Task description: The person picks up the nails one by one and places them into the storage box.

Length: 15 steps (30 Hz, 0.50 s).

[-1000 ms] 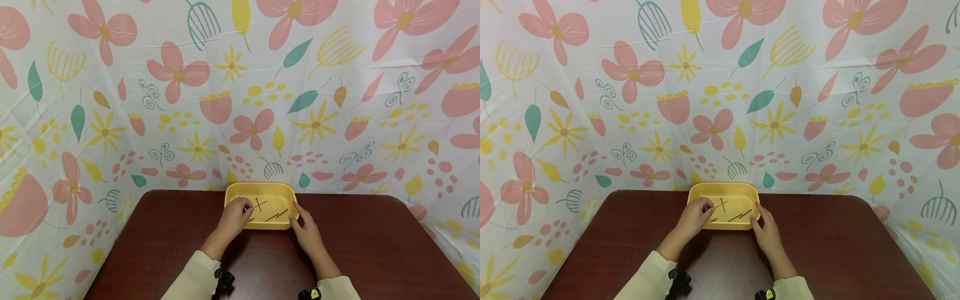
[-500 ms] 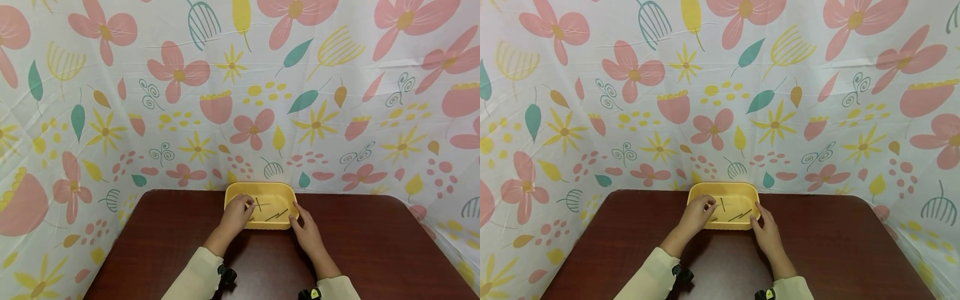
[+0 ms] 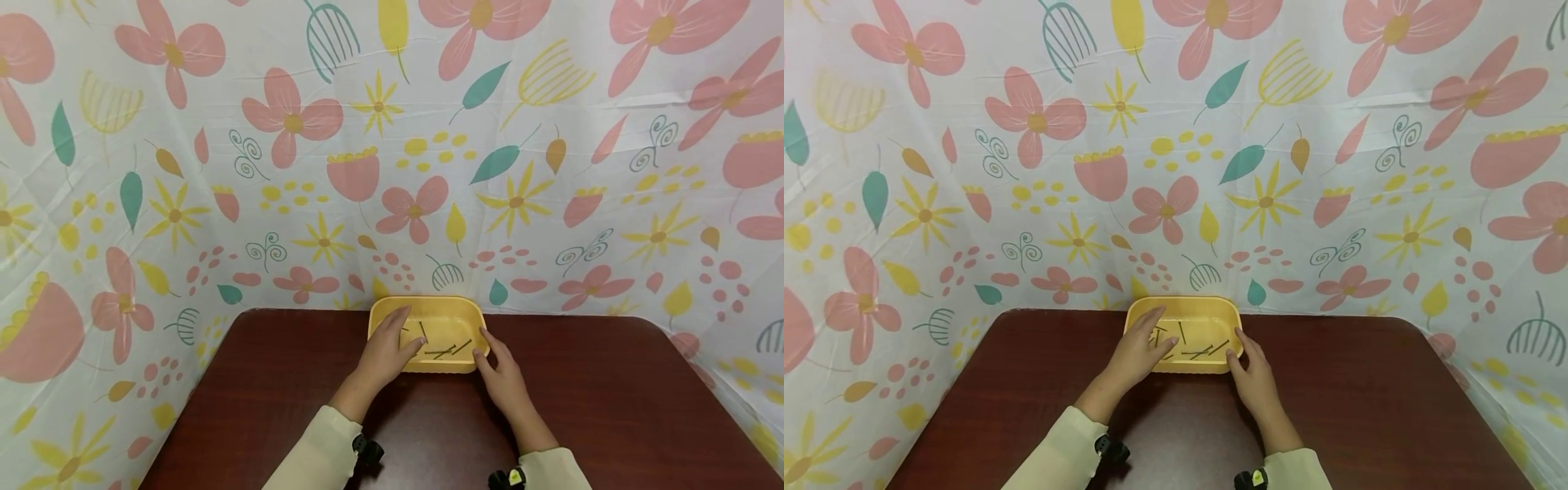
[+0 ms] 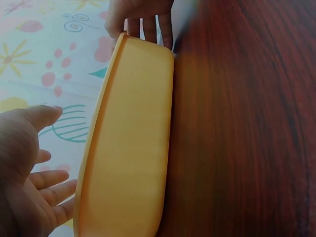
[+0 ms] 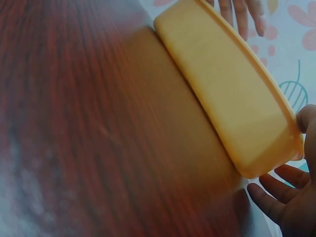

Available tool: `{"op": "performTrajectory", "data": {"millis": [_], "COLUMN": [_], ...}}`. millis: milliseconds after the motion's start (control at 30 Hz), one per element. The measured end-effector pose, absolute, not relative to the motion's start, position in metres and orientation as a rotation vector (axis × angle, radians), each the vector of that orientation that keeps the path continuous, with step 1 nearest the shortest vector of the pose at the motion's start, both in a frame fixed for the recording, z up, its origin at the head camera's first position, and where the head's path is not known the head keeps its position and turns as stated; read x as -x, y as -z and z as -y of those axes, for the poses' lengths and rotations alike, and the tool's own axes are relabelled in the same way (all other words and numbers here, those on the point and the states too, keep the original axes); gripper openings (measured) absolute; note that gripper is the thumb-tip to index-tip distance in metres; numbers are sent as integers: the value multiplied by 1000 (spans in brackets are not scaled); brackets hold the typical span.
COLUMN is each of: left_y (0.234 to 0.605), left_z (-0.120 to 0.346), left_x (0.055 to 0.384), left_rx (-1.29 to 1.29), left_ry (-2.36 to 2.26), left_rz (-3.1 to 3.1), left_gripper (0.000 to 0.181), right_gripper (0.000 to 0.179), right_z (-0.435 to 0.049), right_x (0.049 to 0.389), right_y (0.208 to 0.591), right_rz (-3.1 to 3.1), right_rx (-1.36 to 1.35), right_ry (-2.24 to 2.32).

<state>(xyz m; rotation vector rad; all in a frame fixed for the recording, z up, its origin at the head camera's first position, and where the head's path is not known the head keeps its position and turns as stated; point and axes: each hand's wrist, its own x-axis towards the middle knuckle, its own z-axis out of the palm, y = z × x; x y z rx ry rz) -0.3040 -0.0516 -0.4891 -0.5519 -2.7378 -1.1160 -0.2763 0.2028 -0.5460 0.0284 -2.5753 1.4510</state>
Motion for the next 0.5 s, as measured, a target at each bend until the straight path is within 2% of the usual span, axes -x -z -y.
{"op": "performTrajectory", "data": {"millis": [500], "left_y": [497], "left_z": [61], "left_x": [299], "left_rx": [509], "left_ry": [1159], "left_rz": [2764], "left_gripper": [72], "right_gripper": [56], "right_z": [-204], "right_x": [276], "right_y": [546], "right_rz": [2591], "right_rx": [-34], "right_ry": [-1454]}}
